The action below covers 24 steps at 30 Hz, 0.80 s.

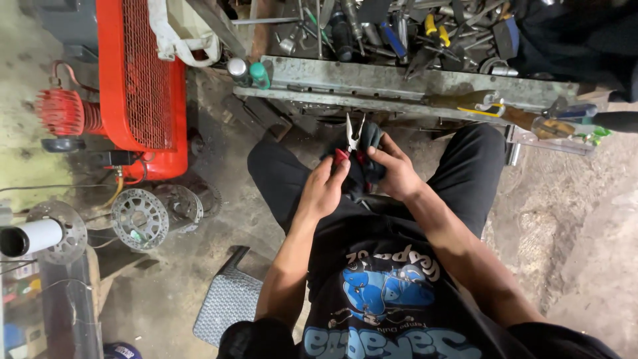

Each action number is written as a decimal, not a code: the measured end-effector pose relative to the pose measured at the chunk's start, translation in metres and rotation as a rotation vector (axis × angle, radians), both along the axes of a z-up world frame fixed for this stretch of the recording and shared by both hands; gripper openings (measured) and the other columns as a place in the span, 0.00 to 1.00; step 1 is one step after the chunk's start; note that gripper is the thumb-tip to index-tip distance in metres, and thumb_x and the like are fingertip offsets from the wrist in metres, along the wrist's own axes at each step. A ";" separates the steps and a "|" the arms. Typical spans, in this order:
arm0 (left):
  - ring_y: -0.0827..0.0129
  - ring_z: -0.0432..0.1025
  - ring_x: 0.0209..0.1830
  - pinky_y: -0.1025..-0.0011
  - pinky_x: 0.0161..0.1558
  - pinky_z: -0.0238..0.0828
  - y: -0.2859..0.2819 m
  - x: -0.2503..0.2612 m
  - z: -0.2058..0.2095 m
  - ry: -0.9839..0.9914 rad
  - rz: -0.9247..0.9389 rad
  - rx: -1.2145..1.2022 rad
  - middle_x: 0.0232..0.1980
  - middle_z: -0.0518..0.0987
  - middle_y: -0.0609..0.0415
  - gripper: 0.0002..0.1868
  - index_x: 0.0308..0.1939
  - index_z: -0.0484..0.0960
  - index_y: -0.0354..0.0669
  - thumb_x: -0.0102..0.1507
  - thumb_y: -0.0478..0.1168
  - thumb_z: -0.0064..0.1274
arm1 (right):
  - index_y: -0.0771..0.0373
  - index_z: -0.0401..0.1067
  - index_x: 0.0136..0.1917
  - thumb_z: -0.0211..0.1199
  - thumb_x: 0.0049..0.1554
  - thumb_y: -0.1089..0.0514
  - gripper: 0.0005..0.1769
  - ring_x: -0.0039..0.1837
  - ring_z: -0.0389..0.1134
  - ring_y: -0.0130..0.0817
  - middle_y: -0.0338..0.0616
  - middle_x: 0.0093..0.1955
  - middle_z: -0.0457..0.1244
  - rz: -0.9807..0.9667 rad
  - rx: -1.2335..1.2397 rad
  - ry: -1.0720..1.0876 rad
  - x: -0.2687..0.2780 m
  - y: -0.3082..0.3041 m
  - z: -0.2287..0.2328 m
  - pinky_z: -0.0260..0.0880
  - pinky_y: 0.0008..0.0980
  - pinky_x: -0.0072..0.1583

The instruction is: The person sits on the floor and wipes a pair of red-handled pliers with a dark cloth. They then pick up a pair of green-handled pliers and wipe them with the same cloth.

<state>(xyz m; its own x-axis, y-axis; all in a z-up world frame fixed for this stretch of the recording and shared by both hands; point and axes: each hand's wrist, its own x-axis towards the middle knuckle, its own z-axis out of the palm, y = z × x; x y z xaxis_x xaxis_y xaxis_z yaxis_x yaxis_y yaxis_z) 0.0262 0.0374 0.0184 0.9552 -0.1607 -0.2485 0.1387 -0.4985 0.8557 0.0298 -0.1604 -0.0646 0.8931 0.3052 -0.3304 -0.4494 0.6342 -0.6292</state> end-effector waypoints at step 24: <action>0.54 0.76 0.37 0.64 0.42 0.72 -0.014 0.010 0.015 -0.003 -0.209 -0.020 0.39 0.81 0.44 0.16 0.52 0.79 0.40 0.70 0.49 0.48 | 0.68 0.71 0.64 0.59 0.65 0.39 0.29 0.51 0.74 0.46 0.53 0.54 0.71 -0.037 0.723 0.533 -0.049 -0.011 -0.040 0.75 0.43 0.57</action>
<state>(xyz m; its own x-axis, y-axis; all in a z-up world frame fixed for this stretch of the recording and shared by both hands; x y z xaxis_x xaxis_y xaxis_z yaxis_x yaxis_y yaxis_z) 0.0363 0.0230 0.0334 0.9012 -0.3605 -0.2405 0.0313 -0.4993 0.8659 -0.0188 -0.1715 -0.1042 0.6897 0.5732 -0.4424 -0.5386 0.8145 0.2155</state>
